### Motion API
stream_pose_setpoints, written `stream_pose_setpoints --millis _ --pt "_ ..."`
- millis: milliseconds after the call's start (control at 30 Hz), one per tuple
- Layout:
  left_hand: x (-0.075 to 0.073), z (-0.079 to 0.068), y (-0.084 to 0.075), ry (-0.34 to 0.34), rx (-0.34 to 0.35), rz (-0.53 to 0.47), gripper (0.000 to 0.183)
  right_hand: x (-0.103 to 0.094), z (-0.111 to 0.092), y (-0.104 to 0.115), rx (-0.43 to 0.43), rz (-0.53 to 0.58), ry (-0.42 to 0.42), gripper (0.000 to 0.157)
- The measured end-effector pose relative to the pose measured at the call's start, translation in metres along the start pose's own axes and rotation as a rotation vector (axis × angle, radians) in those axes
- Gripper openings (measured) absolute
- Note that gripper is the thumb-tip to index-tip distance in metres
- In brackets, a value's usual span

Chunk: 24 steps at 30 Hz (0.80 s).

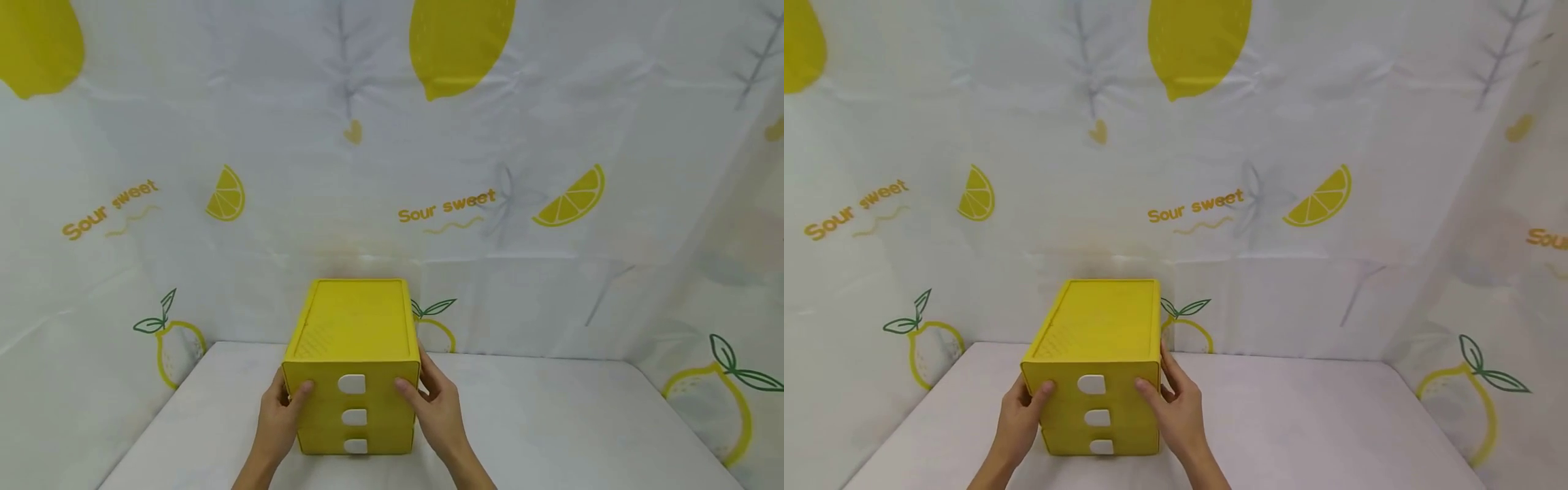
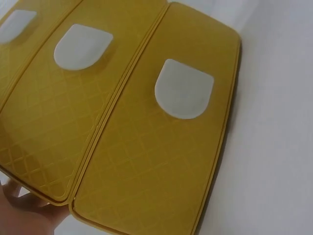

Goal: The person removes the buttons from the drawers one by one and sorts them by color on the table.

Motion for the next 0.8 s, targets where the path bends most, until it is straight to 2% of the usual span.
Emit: stream_pose_setpoints --millis 167,333,600,800 --pt "0.023 0.0 -0.003 0.02 -0.006 -0.058 0.034 -0.021 -0.001 -0.001 0.01 -0.026 -0.034 0.069" --pt "0.047 0.0 -0.003 0.037 -0.026 -0.068 0.041 -0.044 -0.001 -0.002 0.026 -0.079 -0.078 0.065" --pt "0.087 0.004 -0.01 0.065 0.007 -0.135 0.043 -0.085 -0.003 -0.002 0.076 -0.145 -0.161 0.059" --pt "0.122 0.008 -0.015 0.113 0.055 -0.197 0.066 -0.117 -0.009 0.0 0.076 -0.19 -0.221 0.052"
Point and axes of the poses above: each hand's wrist, its own z-axis towards the middle knuckle, its own x-axis out of the palm, y = z × x, the point moved 4 cm from there along z, towards the middle knuckle, and after that the axes turned 8 degrees about x, right-handed, at the moved point
